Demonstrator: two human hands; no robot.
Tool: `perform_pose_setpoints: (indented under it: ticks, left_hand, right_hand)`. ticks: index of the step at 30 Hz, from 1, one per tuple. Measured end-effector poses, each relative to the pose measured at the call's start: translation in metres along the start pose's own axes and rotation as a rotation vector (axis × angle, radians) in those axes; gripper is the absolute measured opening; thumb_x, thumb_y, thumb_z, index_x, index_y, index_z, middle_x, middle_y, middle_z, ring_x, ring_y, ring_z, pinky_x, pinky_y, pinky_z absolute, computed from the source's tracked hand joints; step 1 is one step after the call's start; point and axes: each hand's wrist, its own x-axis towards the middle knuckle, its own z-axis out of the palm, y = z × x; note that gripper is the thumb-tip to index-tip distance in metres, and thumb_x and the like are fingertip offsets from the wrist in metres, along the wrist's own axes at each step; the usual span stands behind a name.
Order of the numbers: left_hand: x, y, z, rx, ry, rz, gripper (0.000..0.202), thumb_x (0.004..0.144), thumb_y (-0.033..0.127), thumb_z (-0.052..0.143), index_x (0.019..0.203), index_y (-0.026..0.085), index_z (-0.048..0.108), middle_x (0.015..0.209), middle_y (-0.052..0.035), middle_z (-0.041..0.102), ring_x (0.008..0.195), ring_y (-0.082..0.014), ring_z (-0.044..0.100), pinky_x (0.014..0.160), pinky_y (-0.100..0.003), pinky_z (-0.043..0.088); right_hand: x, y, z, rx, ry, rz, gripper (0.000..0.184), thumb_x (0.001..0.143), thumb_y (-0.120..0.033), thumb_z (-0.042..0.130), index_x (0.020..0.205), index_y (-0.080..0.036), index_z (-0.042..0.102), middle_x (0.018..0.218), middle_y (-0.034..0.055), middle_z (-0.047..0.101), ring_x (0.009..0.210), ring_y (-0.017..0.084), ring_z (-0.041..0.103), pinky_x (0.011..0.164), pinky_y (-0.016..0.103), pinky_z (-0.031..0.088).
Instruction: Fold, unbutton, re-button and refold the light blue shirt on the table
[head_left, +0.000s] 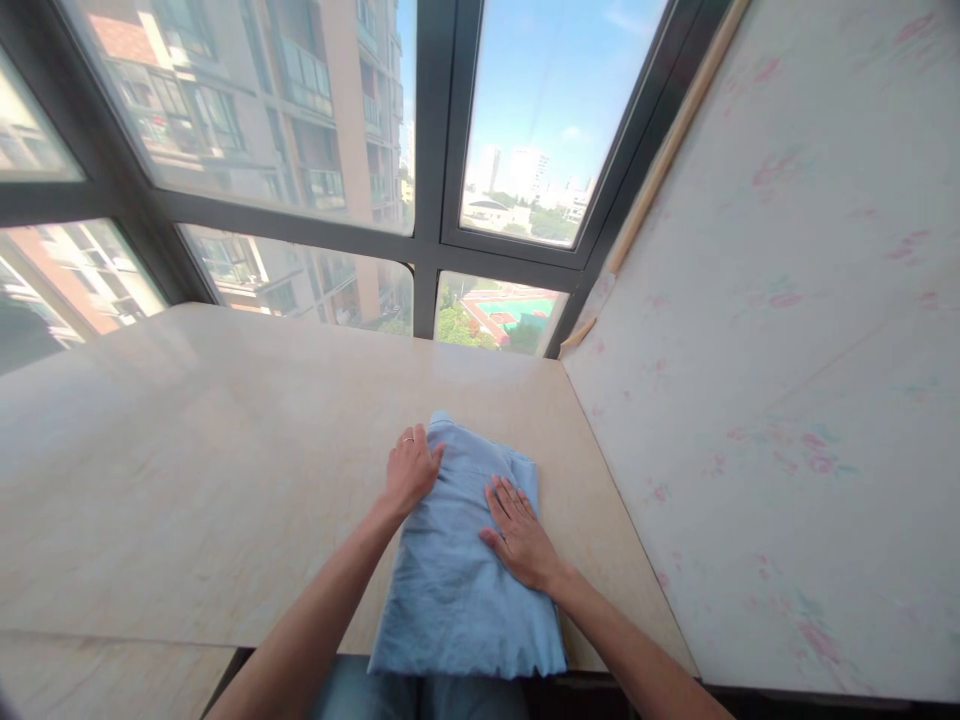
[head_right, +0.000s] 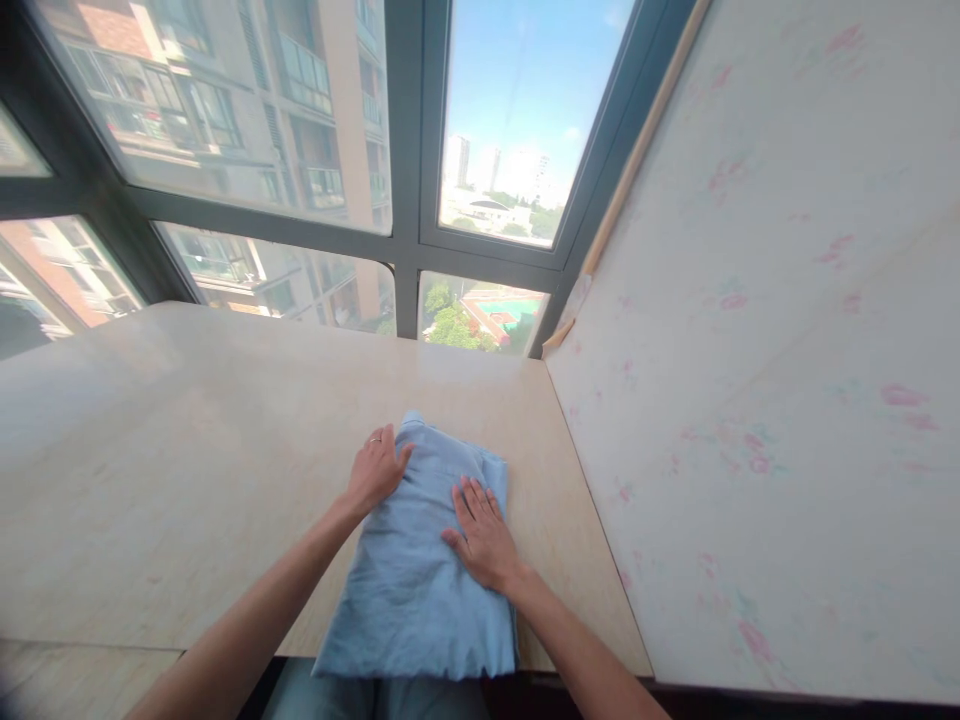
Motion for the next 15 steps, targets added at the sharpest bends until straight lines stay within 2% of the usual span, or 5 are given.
perform_pose_setpoints:
  ticks: [2, 4, 8, 11, 15]
  left_hand:
    - [-0.005, 0.004, 0.001, 0.055, 0.027, 0.172, 0.064, 0.097, 0.05, 0.04, 0.143, 0.006, 0.042, 0.148, -0.0247, 0.044, 0.142, -0.0334, 0.036, 0.111, -0.045, 0.034]
    - [-0.01, 0.007, 0.007, 0.082, 0.002, 0.295, 0.067, 0.095, 0.053, 0.042, 0.145, 0.009, 0.041, 0.155, -0.0211, 0.035, 0.147, -0.0319, 0.025, 0.118, -0.046, 0.024]
    - [-0.019, 0.009, 0.023, 0.081, -0.097, 0.326, 0.078, 0.093, 0.059, 0.042, 0.151, 0.008, 0.033, 0.159, -0.0202, 0.027, 0.148, -0.0318, 0.025, 0.118, -0.047, 0.023]
    - [-0.024, 0.005, 0.031, 0.076, -0.076, 0.339, 0.079, 0.094, 0.059, 0.039, 0.153, 0.008, 0.029, 0.159, -0.02, 0.026, 0.148, -0.0315, 0.024, 0.117, -0.049, 0.023]
    - [-0.027, 0.004, 0.034, 0.074, -0.027, 0.367, 0.075, 0.093, 0.056, 0.041, 0.152, 0.009, 0.033, 0.158, -0.0197, 0.028, 0.148, -0.0322, 0.024, 0.117, -0.05, 0.024]
  right_hand:
    - [0.002, -0.002, -0.007, 0.015, -0.011, -0.005, 0.072, 0.099, -0.06, 0.03, 0.152, -0.011, 0.033, 0.159, 0.0166, 0.028, 0.148, 0.031, 0.024, 0.118, 0.054, 0.027]
    - [0.009, -0.002, -0.018, 0.058, 0.018, -0.004, 0.066, 0.1, -0.058, 0.029, 0.146, -0.014, 0.045, 0.151, 0.0161, 0.043, 0.142, 0.031, 0.038, 0.115, 0.055, 0.031]
    - [0.043, 0.001, -0.045, 0.187, 0.206, 0.078, 0.052, 0.104, -0.048, 0.027, 0.13, -0.018, 0.061, 0.122, 0.013, 0.069, 0.115, 0.025, 0.063, 0.104, 0.047, 0.045]
    - [0.081, 0.0, -0.053, 0.184, 0.293, 0.095, 0.051, 0.102, -0.047, 0.033, 0.134, -0.015, 0.057, 0.128, 0.0158, 0.065, 0.12, 0.026, 0.059, 0.104, 0.044, 0.045]
    - [0.131, -0.019, -0.04, 0.124, 0.209, 0.032, 0.057, 0.1, -0.045, 0.039, 0.146, -0.012, 0.043, 0.149, 0.0175, 0.046, 0.14, 0.028, 0.039, 0.114, 0.047, 0.033]
